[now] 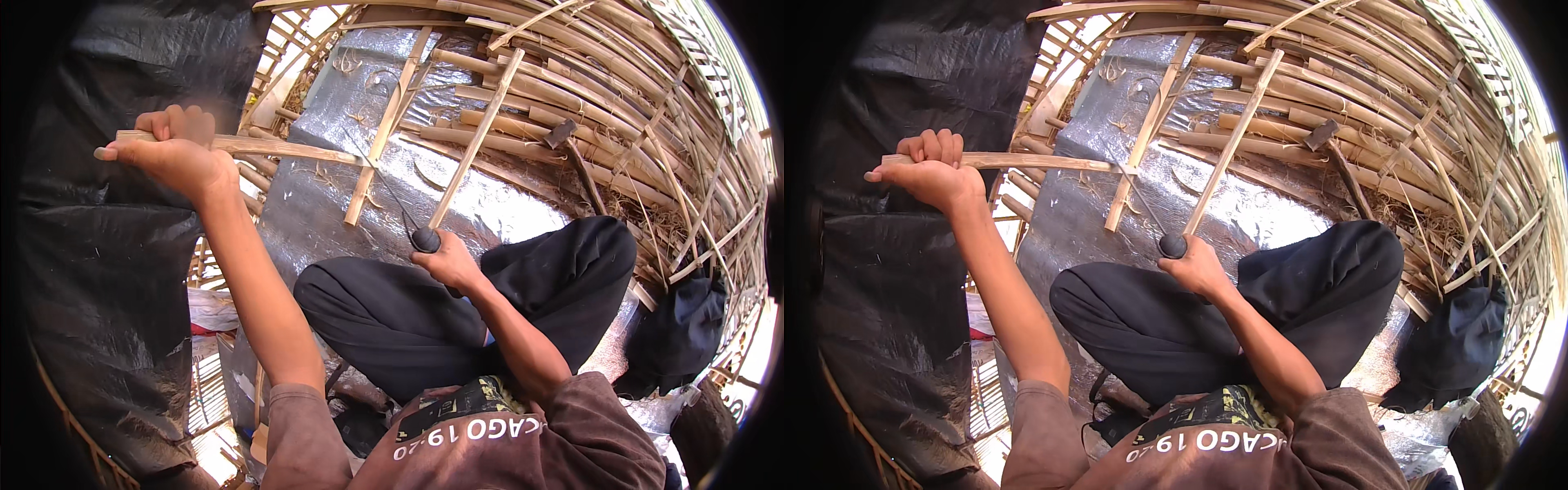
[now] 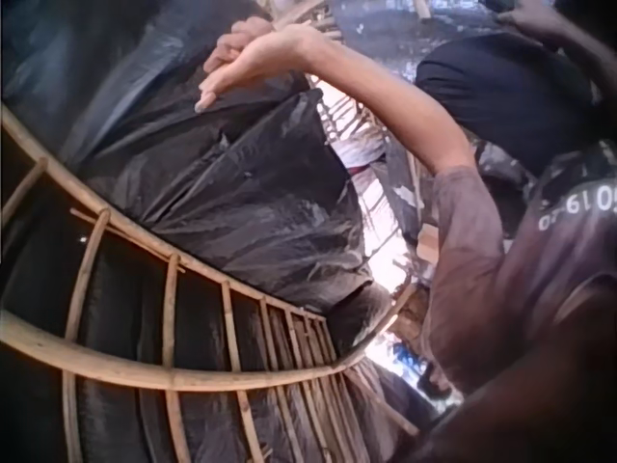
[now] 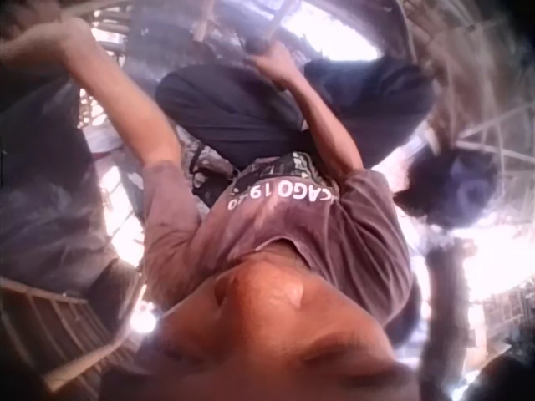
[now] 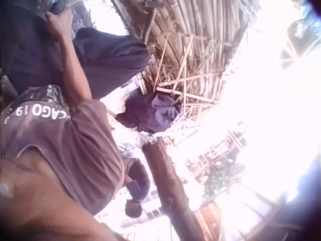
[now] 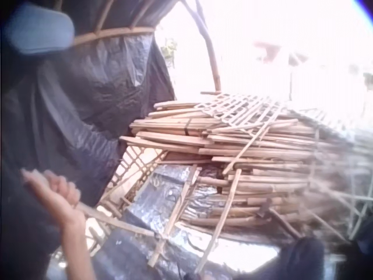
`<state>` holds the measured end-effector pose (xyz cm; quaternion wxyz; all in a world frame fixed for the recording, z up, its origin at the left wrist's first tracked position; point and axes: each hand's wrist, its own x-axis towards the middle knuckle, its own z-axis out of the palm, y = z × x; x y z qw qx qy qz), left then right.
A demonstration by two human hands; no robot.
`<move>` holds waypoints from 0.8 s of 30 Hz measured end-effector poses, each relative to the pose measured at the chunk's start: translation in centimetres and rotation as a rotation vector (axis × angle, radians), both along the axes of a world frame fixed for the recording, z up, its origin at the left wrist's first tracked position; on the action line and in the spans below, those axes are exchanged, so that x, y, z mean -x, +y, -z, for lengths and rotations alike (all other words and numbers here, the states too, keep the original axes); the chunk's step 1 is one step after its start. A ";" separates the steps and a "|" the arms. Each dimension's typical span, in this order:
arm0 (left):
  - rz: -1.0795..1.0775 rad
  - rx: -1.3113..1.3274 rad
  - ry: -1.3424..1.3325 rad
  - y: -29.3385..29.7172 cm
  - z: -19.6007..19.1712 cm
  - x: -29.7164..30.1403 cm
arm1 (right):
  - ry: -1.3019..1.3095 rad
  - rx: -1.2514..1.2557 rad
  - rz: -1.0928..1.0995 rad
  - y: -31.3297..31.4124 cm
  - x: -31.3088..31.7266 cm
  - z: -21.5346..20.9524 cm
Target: The person shaves a bamboo slat with a machete while sitting on a foil-covered surface and using their foot to hold the slat in place.
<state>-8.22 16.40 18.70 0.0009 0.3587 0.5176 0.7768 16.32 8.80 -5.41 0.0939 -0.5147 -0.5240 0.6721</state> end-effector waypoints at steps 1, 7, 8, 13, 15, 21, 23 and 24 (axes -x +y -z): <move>-0.018 -0.013 -0.007 -0.1 -0.1 0.5 | 0.015 -0.078 -0.016 -0.2 0.1 -0.3; -0.038 0.011 -0.079 -1.1 0.0 0.6 | -0.115 -0.192 -0.056 -1.2 0.8 3.5; -0.043 0.009 -0.080 -1.3 0.1 0.7 | -0.190 -0.070 -0.004 -1.1 0.7 5.1; -0.042 0.032 -0.082 -2.0 0.8 1.3 | -0.151 -0.117 -0.061 -0.2 0.6 1.7; -0.036 0.020 -0.106 -1.9 0.2 1.3 | -0.103 -0.222 -0.074 -0.6 0.3 -0.5; -0.040 -0.024 -0.127 -1.9 0.4 2.7 | -0.234 -0.101 -0.093 -0.5 -2.0 3.0; -0.041 -0.022 -0.143 -2.1 0.3 2.8 | -0.196 -0.095 -0.080 -0.7 -2.4 4.3; -0.042 -0.019 -0.150 -2.3 0.3 2.8 | -0.177 -0.091 -0.074 -0.8 -2.5 4.2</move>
